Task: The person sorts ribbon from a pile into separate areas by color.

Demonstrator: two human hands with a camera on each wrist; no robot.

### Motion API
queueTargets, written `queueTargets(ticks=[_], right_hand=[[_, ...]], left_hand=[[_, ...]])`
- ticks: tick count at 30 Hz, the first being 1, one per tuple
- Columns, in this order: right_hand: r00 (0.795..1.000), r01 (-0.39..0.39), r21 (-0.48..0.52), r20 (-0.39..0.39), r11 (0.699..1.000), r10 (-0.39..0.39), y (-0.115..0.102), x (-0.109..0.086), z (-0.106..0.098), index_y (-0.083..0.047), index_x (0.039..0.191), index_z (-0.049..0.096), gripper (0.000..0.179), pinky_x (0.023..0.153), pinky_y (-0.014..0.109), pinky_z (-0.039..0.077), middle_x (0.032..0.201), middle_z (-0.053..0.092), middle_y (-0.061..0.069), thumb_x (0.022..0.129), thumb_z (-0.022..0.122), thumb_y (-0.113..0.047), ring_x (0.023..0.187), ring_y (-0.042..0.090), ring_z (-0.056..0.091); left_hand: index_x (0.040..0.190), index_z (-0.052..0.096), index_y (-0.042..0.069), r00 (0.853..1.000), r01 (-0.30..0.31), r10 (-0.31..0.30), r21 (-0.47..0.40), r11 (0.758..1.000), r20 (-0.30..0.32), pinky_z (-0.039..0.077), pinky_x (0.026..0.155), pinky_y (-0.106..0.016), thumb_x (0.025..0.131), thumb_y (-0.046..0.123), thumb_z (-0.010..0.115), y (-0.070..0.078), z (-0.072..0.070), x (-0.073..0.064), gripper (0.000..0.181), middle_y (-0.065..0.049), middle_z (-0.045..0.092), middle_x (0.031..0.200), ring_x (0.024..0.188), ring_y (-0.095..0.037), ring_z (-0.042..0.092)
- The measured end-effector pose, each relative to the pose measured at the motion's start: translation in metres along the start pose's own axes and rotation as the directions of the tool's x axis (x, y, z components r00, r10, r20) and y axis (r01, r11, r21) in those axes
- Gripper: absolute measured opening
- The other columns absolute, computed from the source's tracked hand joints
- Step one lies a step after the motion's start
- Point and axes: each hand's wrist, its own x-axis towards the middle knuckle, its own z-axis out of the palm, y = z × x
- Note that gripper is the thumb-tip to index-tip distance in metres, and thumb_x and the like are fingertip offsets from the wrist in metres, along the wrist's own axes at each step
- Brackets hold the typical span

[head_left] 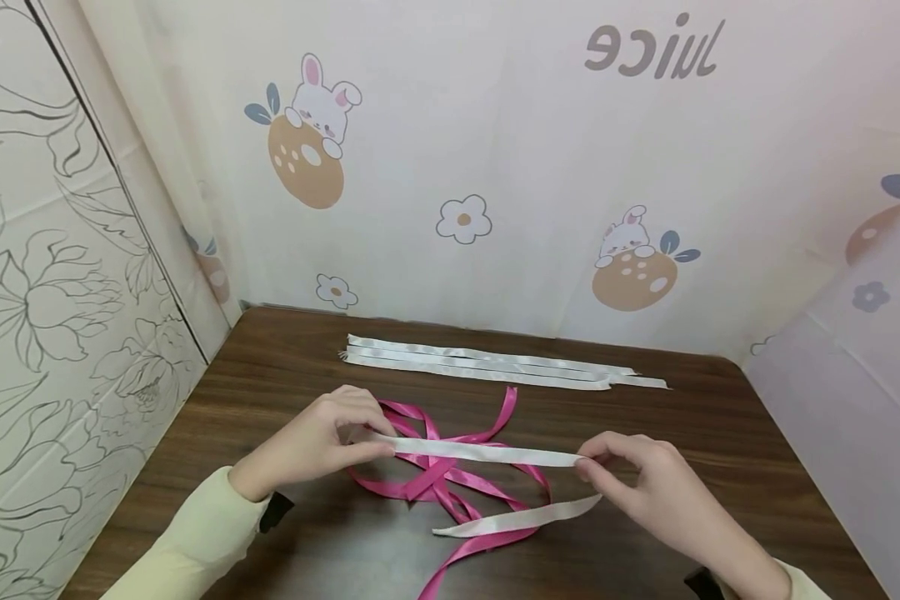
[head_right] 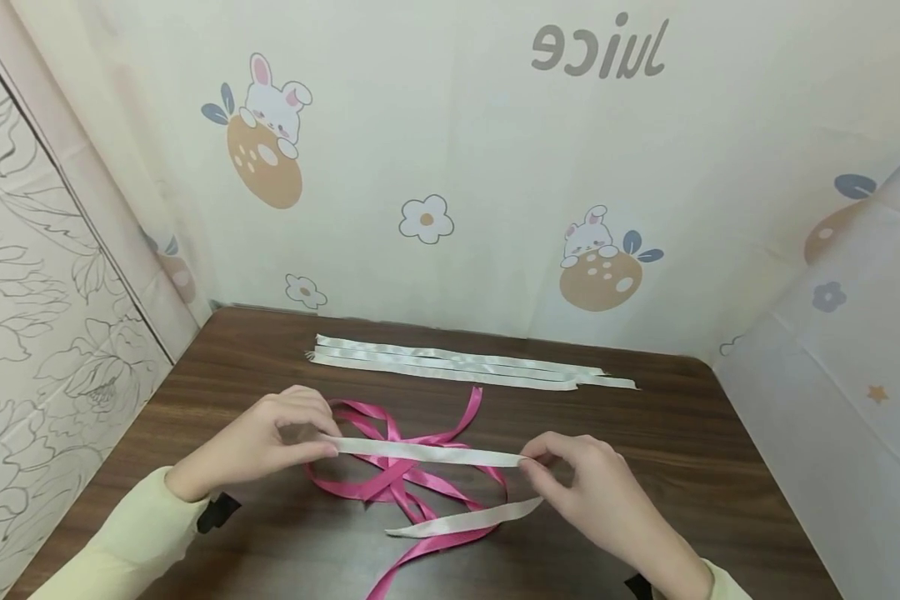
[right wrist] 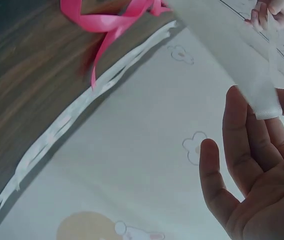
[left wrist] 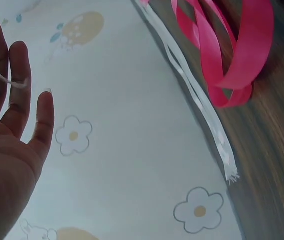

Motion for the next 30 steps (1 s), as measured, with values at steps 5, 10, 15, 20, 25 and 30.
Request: queueTargets(ticks=[5, 10, 15, 20, 25, 30], right_hand=[[1.0, 0.002, -0.011, -0.028, 1.0, -0.002, 0.004, 0.001, -0.007, -0.034, 0.092, 0.07, 0.035, 0.061, 0.011, 0.043, 0.082, 0.069, -0.021, 0.083, 0.082, -0.002, 0.071, -0.008, 0.056], [0.999, -0.033, -0.011, -0.035, 0.999, 0.032, 0.008, 0.001, -0.012, -0.031, 0.091, 0.07, 0.032, 0.055, 0.011, 0.041, 0.079, 0.069, -0.017, 0.084, 0.082, -0.002, 0.067, -0.008, 0.055], [0.998, -0.049, -0.014, -0.042, 0.999, 0.048, 0.01, 0.002, -0.016, -0.031, 0.091, 0.07, 0.032, 0.052, 0.012, 0.039, 0.077, 0.069, -0.018, 0.084, 0.081, -0.001, 0.065, -0.008, 0.053], [0.998, -0.063, -0.01, -0.031, 0.998, 0.062, 0.012, 0.004, -0.018, -0.03, 0.091, 0.07, 0.031, 0.05, 0.013, 0.039, 0.078, 0.068, -0.02, 0.086, 0.08, -0.002, 0.066, -0.007, 0.056], [0.997, -0.066, -0.027, -0.04, 0.997, 0.065, 0.016, 0.007, -0.023, -0.028, 0.091, 0.072, 0.023, 0.05, 0.012, 0.038, 0.079, 0.068, -0.018, 0.087, 0.081, -0.007, 0.058, -0.009, 0.047], [0.995, -0.091, -0.074, -0.05, 0.993, 0.088, 0.027, 0.013, -0.03, -0.03, 0.091, 0.071, 0.021, 0.053, 0.013, 0.037, 0.078, 0.069, -0.015, 0.088, 0.081, -0.011, 0.052, -0.007, 0.04]], left_hand=[[0.098, 0.078, 0.029, 0.998, 0.044, -0.045, -0.03, 0.999, -0.034, 0.05, 0.084, -0.026, 0.085, 0.014, 0.085, -0.003, -0.008, -0.004, 0.022, 0.016, 0.072, 0.093, 0.092, -0.004, 0.061], [0.098, 0.077, 0.033, 0.993, 0.105, -0.11, -0.092, 0.99, -0.048, 0.051, 0.085, -0.025, 0.09, 0.016, 0.081, -0.006, -0.014, -0.007, 0.019, 0.016, 0.072, 0.092, 0.092, -0.005, 0.063], [0.098, 0.077, 0.03, 0.985, 0.153, -0.161, -0.126, 0.98, -0.055, 0.052, 0.084, -0.024, 0.092, 0.015, 0.078, -0.007, -0.018, -0.008, 0.017, 0.009, 0.073, 0.092, 0.092, -0.007, 0.064], [0.099, 0.077, 0.033, 0.977, 0.2, -0.208, -0.134, 0.971, -0.05, 0.052, 0.082, -0.025, 0.093, 0.018, 0.078, -0.008, -0.022, -0.008, 0.016, 0.012, 0.074, 0.094, 0.093, -0.006, 0.064], [0.097, 0.077, 0.032, 0.97, 0.228, -0.237, -0.121, 0.966, -0.063, 0.052, 0.085, -0.025, 0.094, 0.019, 0.077, -0.014, -0.028, -0.008, 0.014, 0.009, 0.074, 0.094, 0.094, -0.006, 0.064], [0.096, 0.076, 0.033, 0.947, 0.301, -0.309, -0.088, 0.95, -0.089, 0.053, 0.089, -0.023, 0.094, 0.023, 0.077, -0.022, -0.036, -0.007, 0.011, 0.013, 0.074, 0.096, 0.096, -0.006, 0.067]])
